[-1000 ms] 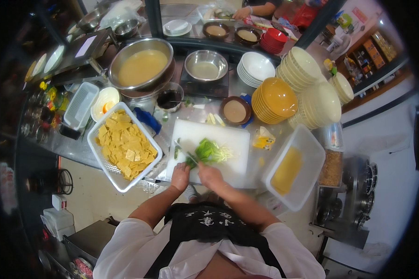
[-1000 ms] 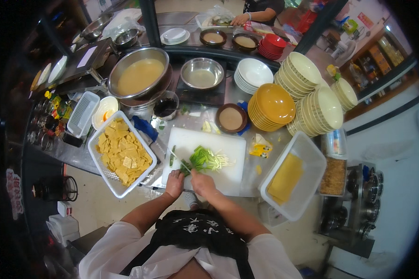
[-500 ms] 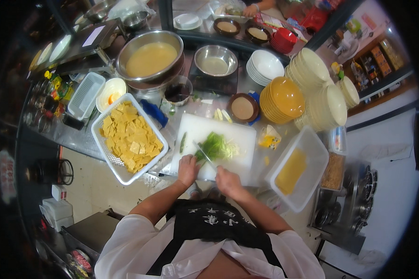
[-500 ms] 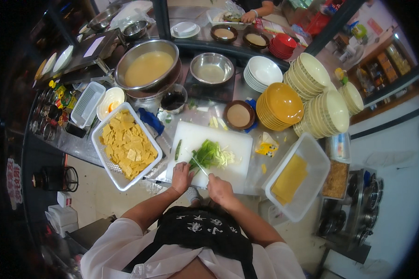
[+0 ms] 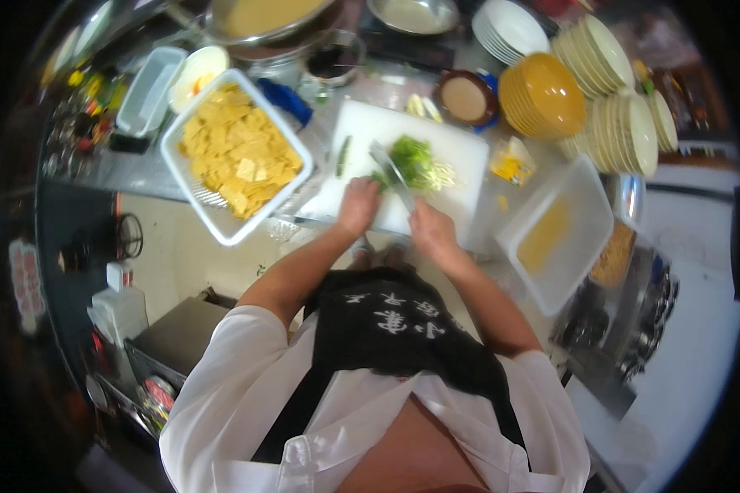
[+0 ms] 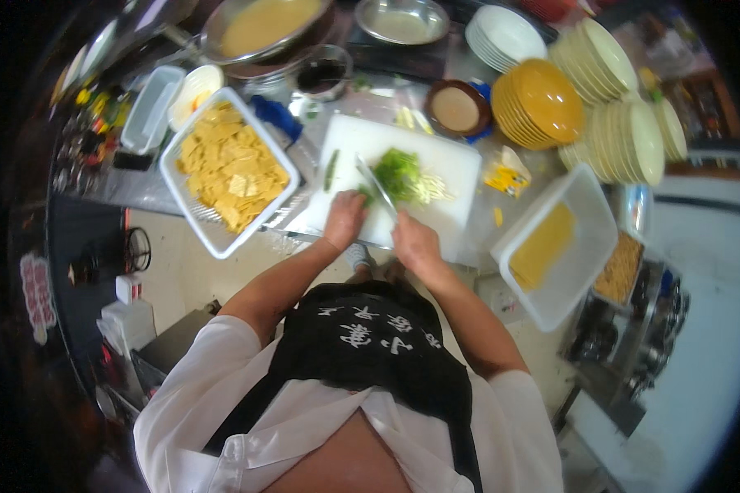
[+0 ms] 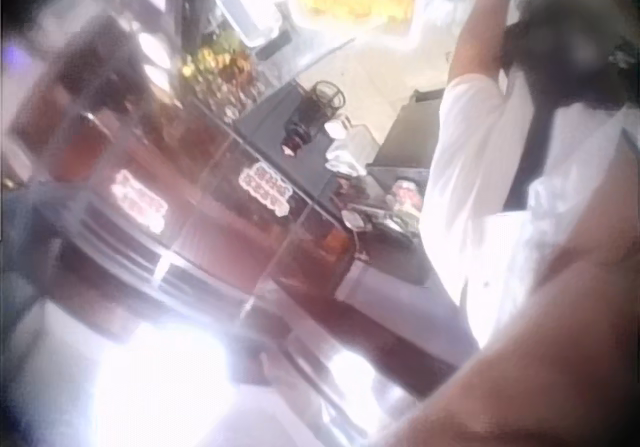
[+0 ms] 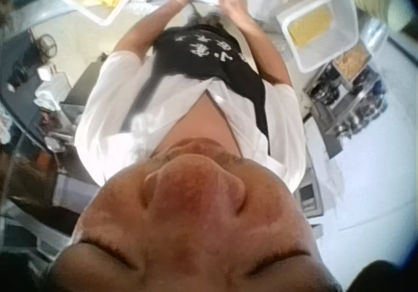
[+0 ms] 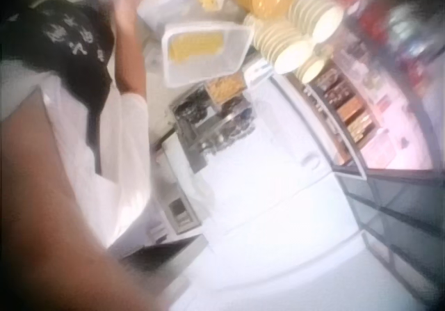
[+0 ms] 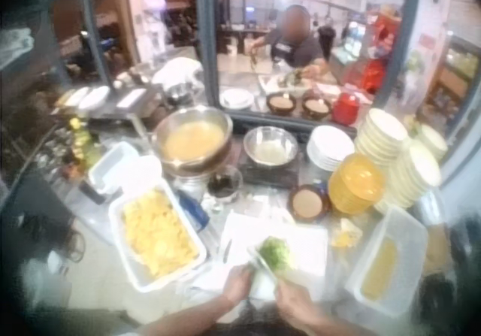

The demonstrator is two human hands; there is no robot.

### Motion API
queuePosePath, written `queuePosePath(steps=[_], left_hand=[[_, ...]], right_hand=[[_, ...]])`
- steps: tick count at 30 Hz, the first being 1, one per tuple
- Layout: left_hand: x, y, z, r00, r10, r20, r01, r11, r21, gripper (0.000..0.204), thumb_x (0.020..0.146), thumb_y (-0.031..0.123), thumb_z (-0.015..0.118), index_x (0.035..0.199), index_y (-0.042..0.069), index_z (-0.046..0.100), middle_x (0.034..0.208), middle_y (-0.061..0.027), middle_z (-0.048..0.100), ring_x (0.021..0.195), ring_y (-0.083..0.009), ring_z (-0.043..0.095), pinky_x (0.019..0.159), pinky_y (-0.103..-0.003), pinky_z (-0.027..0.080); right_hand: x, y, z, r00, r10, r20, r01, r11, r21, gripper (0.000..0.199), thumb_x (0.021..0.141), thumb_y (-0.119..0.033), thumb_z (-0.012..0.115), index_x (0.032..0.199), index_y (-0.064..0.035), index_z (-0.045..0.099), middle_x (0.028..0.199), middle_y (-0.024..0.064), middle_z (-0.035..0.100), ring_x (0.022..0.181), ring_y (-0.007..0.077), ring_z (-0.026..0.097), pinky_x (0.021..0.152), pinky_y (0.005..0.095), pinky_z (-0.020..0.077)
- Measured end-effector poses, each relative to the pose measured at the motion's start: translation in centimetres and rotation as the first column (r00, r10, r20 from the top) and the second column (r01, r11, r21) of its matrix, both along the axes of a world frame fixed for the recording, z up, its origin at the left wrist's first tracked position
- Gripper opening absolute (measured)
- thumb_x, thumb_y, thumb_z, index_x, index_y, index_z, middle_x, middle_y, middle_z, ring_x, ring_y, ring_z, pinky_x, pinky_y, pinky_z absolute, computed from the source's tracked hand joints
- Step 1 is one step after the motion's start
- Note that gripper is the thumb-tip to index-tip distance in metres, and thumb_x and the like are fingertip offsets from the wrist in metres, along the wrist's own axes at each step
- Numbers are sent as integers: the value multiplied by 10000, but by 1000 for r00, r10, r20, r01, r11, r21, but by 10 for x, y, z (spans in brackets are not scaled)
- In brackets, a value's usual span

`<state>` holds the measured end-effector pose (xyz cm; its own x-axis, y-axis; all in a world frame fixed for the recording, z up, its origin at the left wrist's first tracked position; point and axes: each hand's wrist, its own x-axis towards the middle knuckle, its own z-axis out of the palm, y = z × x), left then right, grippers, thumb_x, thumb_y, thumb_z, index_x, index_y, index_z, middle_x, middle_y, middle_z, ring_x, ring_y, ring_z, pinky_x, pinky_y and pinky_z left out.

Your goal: The person retrieves sliced meat from a refrigerated display and places it in a bowl. They then scoop a red sauce into a small bowl and set it aside. The person transfers yellow sheets into a basket, chops green onions and a white root vegetable on a cutting board, and places the chopped items into a bowl.

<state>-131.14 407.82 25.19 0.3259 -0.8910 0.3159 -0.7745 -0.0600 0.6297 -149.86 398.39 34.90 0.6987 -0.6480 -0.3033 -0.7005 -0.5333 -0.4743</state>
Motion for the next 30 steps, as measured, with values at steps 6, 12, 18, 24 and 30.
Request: queuePosePath(steps=[6,12,18,24,30], left_hand=[[-2,21,-6,991,33,-133,-21,996,89,346,783,95,744,1073,43,563,1090,-204,585,1044,-419,558,911,-501,459],[0,16,-31,996,-92,13,90,990,109,165,774,77,622,924,21,583,905,-151,579,902,-395,550,797,-494,452],[6,17,-11,989,-3,-148,17,995,93,279,798,-6,579,1076,13,591,1051,-224,553,1005,-430,546,859,-512,464],[-6,0,0,942,227,-246,-171,958,230,513,829,-67,591,1334,-13,514,1184,-253,512,1088,-478,546,937,-492,487],[-13,-29,3,944,264,-196,-211,943,256,460,852,-68,534,1310,-34,534,1248,-266,521,1160,-469,516,1007,-514,442]], right_hand=[[-5,16,-1,989,118,91,-118,993,-7,269,958,-188,526,1194,-60,540,982,257,687,842,494,653,741,593,495],[35,4,-39,989,126,73,-129,990,49,256,945,-212,545,1150,-59,542,895,251,693,827,482,652,731,582,502],[8,-14,-3,997,-19,70,17,999,31,262,962,-211,556,1184,-70,543,950,239,697,853,477,656,751,562,511],[-64,-31,-3,939,-296,176,332,914,-233,403,969,-218,562,1346,-79,525,1008,230,684,831,470,659,754,553,527],[-78,-51,-23,937,-347,-38,328,914,-240,425,974,-218,543,1378,-99,484,1066,212,656,826,436,674,734,541,546]])
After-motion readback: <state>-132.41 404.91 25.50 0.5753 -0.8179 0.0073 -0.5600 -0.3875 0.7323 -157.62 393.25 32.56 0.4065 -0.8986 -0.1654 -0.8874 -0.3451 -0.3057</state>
